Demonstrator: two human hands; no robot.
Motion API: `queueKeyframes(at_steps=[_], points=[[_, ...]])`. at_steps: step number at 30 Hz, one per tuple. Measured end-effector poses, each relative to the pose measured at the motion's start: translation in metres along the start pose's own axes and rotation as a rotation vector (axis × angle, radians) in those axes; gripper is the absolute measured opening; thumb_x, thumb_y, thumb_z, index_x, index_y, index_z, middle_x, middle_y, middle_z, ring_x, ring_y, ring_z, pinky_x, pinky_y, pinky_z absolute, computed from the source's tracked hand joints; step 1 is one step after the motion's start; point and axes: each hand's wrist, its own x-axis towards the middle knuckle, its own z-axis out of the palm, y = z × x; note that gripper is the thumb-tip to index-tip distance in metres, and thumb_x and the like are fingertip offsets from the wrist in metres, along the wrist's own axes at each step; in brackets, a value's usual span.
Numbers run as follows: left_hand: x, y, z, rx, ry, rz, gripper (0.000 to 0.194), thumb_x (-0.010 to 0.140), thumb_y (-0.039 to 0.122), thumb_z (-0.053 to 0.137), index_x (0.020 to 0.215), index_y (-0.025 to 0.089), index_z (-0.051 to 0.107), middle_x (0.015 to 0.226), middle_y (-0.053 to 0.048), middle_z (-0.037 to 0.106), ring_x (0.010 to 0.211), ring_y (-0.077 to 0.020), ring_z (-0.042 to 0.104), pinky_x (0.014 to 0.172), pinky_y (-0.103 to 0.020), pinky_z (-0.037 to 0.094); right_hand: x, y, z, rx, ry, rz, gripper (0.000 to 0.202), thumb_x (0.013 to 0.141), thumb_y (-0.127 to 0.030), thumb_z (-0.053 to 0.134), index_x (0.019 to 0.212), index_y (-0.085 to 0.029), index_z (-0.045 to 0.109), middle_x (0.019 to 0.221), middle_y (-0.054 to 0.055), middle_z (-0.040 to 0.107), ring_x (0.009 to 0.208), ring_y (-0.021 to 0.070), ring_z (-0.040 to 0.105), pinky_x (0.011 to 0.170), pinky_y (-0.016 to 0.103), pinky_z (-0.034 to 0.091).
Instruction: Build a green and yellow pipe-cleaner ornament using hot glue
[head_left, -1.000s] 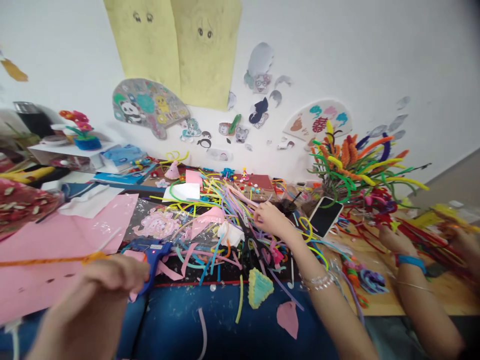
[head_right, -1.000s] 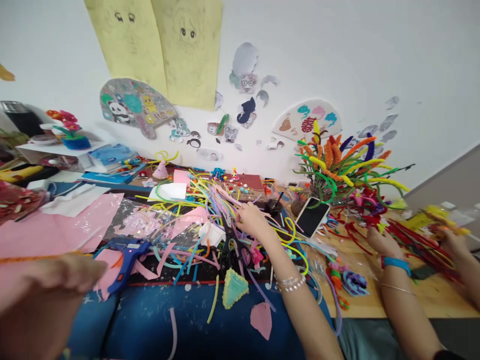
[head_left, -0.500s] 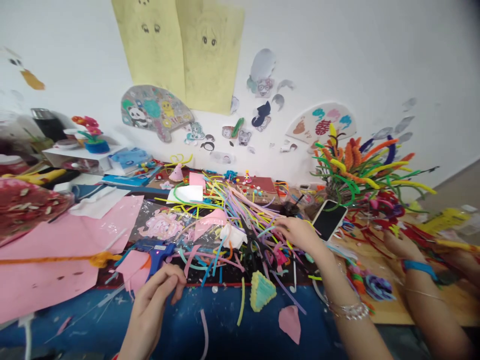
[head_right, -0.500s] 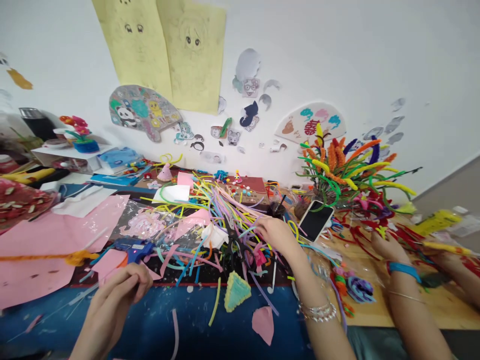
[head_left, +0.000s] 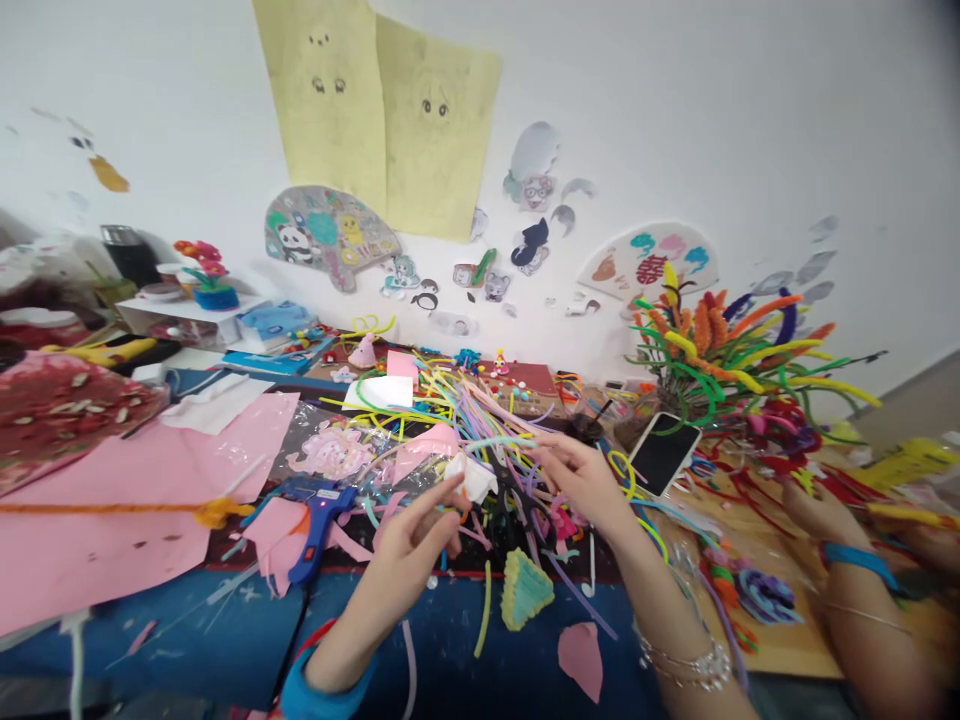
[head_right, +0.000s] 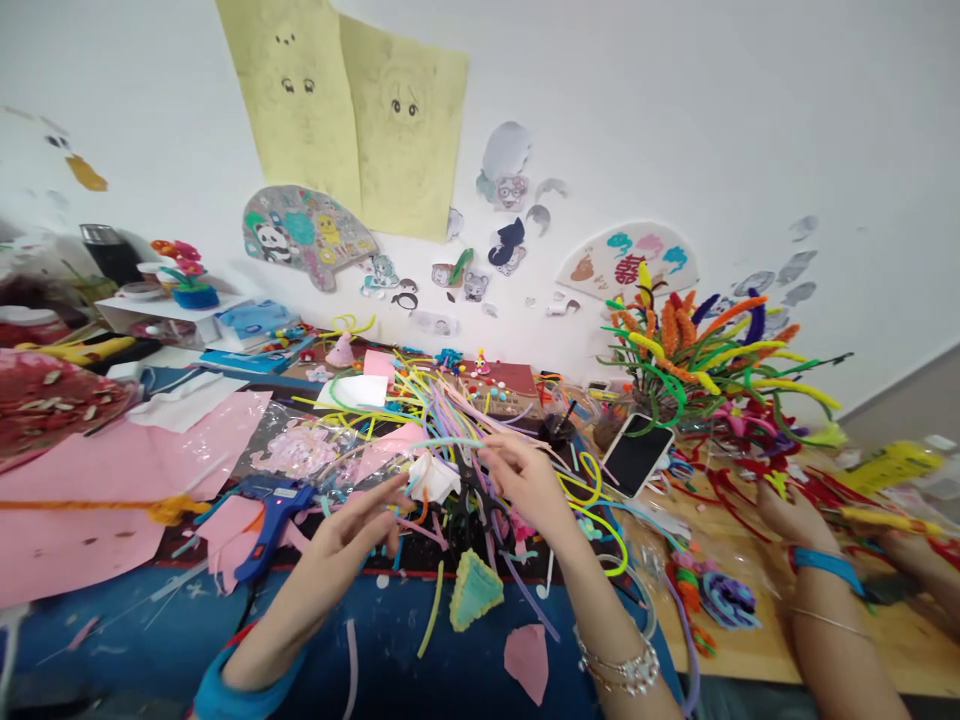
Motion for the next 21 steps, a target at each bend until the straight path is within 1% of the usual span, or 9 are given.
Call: queueKeyframes(at_steps=[2,5,7,10,14,16,18,20,21], points=[[0.011,0.002,0.011,-0.089,-0.002,-0.009,0.054,0.083,0.042,0.064,0.132,0.018,0.059,0.108,-0.01,0.068,0.061,-0.0115,0.058,0.066,-0.029,0.051,-0.004,-0.007,0.015,0.011,-0.079,-0.013,0.034,0.093,-0.049,0.051,0.096,-0.02,0.068,0.059,-0.003,0.059,0.048,0.0109,0.05,0.045,0.021,0.038],[0.02,0.001,0.021,-0.166,0.042,0.021,0.051,0.085,0.044,0.063,0.127,0.015,0.063,0.077,-0.003,0.069,0.061,-0.013,0.059,0.068,-0.029,0.051,-0.009,-0.019,0.029,-0.008,-0.184,-0.023,0.03,0.093,-0.043,0.051,0.098,-0.02,0.07,0.062,-0.003,0.061,0.052,0.0114,0.051,0.049,0.022,0.038],[0.022,-0.001,0.021,-0.173,0.066,0.034,0.048,0.087,0.048,0.061,0.117,0.011,0.068,0.06,-0.001,0.063,0.062,-0.0155,0.061,0.067,-0.029,0.051,-0.012,-0.025,0.03,-0.038,-0.236,-0.028,0.03,0.093,-0.041,0.051,0.1,-0.02,0.071,0.07,-0.001,0.066,0.058,0.0124,0.055,0.053,0.022,0.041],[0.021,-0.002,0.014,-0.188,0.123,0.021,0.049,0.087,0.052,0.059,0.105,0.009,0.072,0.06,-0.003,0.065,0.06,-0.0159,0.063,0.061,-0.027,0.049,-0.016,-0.023,0.02,-0.106,-0.271,-0.016,0.03,0.094,-0.042,0.05,0.1,-0.021,0.072,0.082,0.0,0.072,0.067,0.0142,0.062,0.06,0.022,0.046],[0.019,-0.004,-0.001,-0.225,0.19,0.02,0.044,0.086,0.051,0.062,0.099,0.01,0.073,0.063,-0.002,0.066,0.055,-0.0123,0.059,0.056,-0.023,0.046,-0.021,0.002,-0.005,-0.228,-0.155,0.044,0.037,0.098,-0.039,0.038,0.11,-0.021,0.069,0.104,0.006,0.074,0.092,0.0216,0.067,0.083,0.033,0.051],[0.017,-0.005,-0.005,-0.238,0.192,0.013,0.041,0.086,0.049,0.063,0.097,0.011,0.073,0.062,-0.001,0.065,0.055,-0.0115,0.058,0.057,-0.023,0.045,-0.027,0.014,-0.012,-0.293,-0.074,0.071,0.036,0.096,-0.037,0.042,0.112,-0.018,0.068,0.113,0.012,0.071,0.109,0.029,0.063,0.1,0.047,0.043],[0.015,-0.006,-0.006,-0.221,0.193,-0.004,0.039,0.085,0.049,0.065,0.093,0.012,0.073,0.062,-0.001,0.065,0.055,-0.0115,0.057,0.059,-0.023,0.046,-0.038,0.017,-0.012,-0.343,0.0,0.075,0.035,0.093,-0.037,0.048,0.112,-0.016,0.068,0.121,0.015,0.068,0.123,0.0335,0.053,0.111,0.056,0.028],[0.012,-0.009,-0.003,-0.168,0.173,-0.022,0.038,0.084,0.049,0.065,0.081,0.012,0.073,0.061,-0.002,0.064,0.056,-0.0125,0.058,0.06,-0.024,0.047,-0.054,0.007,-0.003,-0.337,0.039,0.062,0.034,0.094,-0.038,0.047,0.115,-0.019,0.067,0.127,0.012,0.065,0.128,0.0304,0.051,0.115,0.053,0.025],[0.009,-0.01,0.0,-0.131,0.144,-0.029,0.039,0.083,0.05,0.065,0.074,0.012,0.072,0.062,-0.003,0.065,0.057,-0.0133,0.059,0.061,-0.025,0.048,-0.064,-0.002,0.005,-0.267,0.051,0.06,0.035,0.095,-0.039,0.047,0.118,-0.021,0.065,0.128,0.011,0.065,0.125,0.028,0.055,0.112,0.049,0.033]])
